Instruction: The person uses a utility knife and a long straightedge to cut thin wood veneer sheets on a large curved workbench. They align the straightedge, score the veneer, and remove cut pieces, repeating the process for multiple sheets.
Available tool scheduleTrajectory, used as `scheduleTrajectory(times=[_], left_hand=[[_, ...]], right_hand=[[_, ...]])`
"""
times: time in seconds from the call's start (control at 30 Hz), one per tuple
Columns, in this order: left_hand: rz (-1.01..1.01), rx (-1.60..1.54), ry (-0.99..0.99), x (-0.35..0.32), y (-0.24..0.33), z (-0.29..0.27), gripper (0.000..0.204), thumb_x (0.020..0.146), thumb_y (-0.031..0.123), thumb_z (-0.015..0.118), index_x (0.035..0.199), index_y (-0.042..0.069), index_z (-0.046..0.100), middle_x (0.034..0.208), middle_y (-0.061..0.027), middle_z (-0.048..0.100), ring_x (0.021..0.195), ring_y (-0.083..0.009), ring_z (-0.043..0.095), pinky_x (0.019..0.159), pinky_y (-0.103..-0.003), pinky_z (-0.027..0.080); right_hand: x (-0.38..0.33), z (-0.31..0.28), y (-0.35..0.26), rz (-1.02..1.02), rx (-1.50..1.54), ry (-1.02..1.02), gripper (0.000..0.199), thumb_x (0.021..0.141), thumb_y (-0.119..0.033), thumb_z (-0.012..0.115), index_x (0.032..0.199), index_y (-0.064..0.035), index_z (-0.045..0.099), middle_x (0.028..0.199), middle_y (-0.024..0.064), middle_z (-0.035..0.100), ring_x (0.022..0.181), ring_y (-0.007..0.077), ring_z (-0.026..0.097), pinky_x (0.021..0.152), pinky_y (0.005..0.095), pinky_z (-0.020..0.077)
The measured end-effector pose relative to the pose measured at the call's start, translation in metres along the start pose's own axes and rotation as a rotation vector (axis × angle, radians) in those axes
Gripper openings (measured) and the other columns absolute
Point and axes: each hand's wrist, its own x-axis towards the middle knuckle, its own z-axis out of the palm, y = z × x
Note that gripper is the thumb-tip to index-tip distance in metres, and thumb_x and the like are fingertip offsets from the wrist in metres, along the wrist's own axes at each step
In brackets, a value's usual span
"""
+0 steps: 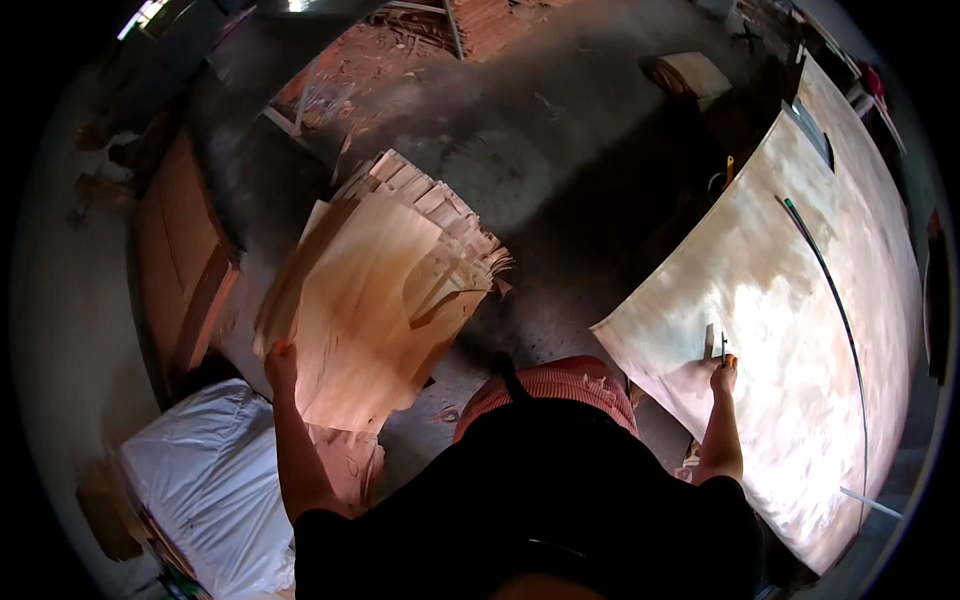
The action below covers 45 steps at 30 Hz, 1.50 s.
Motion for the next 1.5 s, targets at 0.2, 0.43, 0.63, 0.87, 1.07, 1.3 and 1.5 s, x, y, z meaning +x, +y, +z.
scheduleTrajectory(times=[0.2, 0.43, 0.63, 0.87, 1.07, 1.3, 1.5], left_hand=[[0.233, 0.488, 0.359, 0.082, 0.109, 0.022, 0.058, 0.069, 0.023, 0.061, 0.119, 0.001, 0.040, 0.126, -0.0210, 0.035, 0.114, -0.0343, 0.036, 0.095, -0.042, 0.027], [0.662, 0.309, 0.052, 0.121, 0.293, 0.111, 0.056, 0.071, 0.020, 0.056, 0.121, 0.003, 0.038, 0.125, -0.0227, 0.034, 0.111, -0.0362, 0.038, 0.090, -0.041, 0.034], [0.767, 0.205, -0.745, 0.117, 0.419, 0.186, 0.053, 0.077, 0.026, 0.055, 0.123, 0.005, 0.038, 0.109, -0.0180, 0.050, 0.099, -0.0296, 0.049, 0.079, -0.034, 0.040], [1.267, 0.623, -1.035, 0.095, 0.580, 0.254, 0.039, 0.077, 0.028, 0.053, 0.111, 0.011, 0.050, 0.105, -0.0102, 0.052, 0.091, -0.0295, 0.052, 0.075, -0.036, 0.043], [1.352, 0.816, -1.180, 0.154, 0.690, 0.341, 0.036, 0.076, 0.030, 0.053, 0.108, 0.013, 0.053, 0.102, -0.0085, 0.054, 0.091, -0.0277, 0.053, 0.075, -0.036, 0.043], [1.399, 0.713, -1.149, 0.210, 0.855, 0.431, 0.035, 0.076, 0.030, 0.054, 0.103, 0.009, 0.056, 0.101, -0.0094, 0.056, 0.093, -0.0255, 0.053, 0.078, -0.035, 0.043], [1.153, 0.514, -1.198, 0.264, 0.952, 0.482, 0.034, 0.078, 0.026, 0.055, 0.103, 0.004, 0.055, 0.098, -0.0116, 0.058, 0.086, -0.0222, 0.058, 0.073, -0.031, 0.046]], right_hand=[[0.004, 0.023, -0.021, 0.026, 0.089, 0.152, 0.038, 0.082, -0.006, 0.038, 0.120, -0.0021, 0.039, 0.131, 0.0135, 0.030, 0.115, 0.0311, 0.035, 0.092, 0.0348, 0.0346], [-0.022, 0.015, -0.055, 0.110, -0.079, 0.197, 0.045, 0.077, -0.005, 0.043, 0.122, -0.0043, 0.038, 0.137, 0.0080, 0.022, 0.122, 0.0292, 0.027, 0.095, 0.0345, 0.0330], [-0.019, 0.001, -0.088, 0.206, 0.122, 0.297, 0.056, 0.077, -0.030, 0.051, 0.124, -0.0030, 0.035, 0.129, 0.0161, 0.034, 0.120, 0.0326, 0.030, 0.096, 0.0358, 0.0296], [-0.009, -0.011, -0.098, 0.326, 0.320, 0.497, 0.038, 0.076, -0.011, 0.048, 0.113, -0.0069, 0.049, 0.118, 0.0103, 0.046, 0.112, 0.0268, 0.040, 0.094, 0.0364, 0.0304], [0.109, -0.057, -0.153, 0.297, 1.011, 0.556, 0.039, 0.082, -0.001, 0.039, 0.119, -0.0119, 0.045, 0.106, 0.0137, 0.053, 0.095, 0.0281, 0.051, 0.082, 0.0325, 0.0394], [0.261, -0.110, -0.236, 0.273, 0.795, 0.240, 0.041, 0.085, -0.002, 0.038, 0.124, -0.0150, 0.039, 0.098, 0.0078, 0.057, 0.080, 0.0162, 0.055, 0.073, 0.0283, 0.0434], [0.292, -0.120, -0.278, 0.309, 0.770, 0.061, 0.040, 0.083, -0.010, 0.038, 0.122, -0.0182, 0.040, 0.092, 0.0075, 0.060, 0.083, 0.0223, 0.058, 0.074, 0.0338, 0.0446]])
